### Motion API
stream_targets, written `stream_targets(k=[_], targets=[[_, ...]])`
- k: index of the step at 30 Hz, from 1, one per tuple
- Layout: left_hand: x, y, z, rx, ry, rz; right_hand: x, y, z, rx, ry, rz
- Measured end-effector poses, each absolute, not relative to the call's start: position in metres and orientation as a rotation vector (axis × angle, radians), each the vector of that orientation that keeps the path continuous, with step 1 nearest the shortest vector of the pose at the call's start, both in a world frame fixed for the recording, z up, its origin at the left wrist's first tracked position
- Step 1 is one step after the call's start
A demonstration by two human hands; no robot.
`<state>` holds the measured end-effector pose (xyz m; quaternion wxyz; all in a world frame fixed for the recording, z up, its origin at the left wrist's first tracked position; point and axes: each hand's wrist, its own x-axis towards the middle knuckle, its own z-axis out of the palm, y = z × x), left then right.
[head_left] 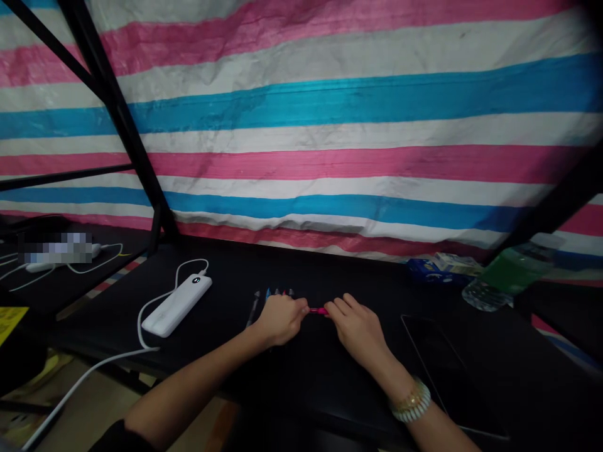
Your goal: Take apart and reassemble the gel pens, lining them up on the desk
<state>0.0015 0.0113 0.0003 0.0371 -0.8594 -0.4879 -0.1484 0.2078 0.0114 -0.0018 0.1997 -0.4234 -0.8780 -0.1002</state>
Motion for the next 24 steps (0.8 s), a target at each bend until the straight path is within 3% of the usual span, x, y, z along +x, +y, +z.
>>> stream_targets(k=[4,10,24], targets=[[0.001,0.011,0.004,-2.613,-1.445,-0.471,0.211,0.013,-0.003,-1.233,-2.317,0.058],[0.000,0.011,0.007,-2.563,-1.346,-0.510,0.215,0.025,-0.010,-1.197,-1.898,1.086],[-0.005,0.013,0.002,-2.516,-1.313,-0.582,0.209,0.027,-0.015,-1.136,-1.651,1.029]])
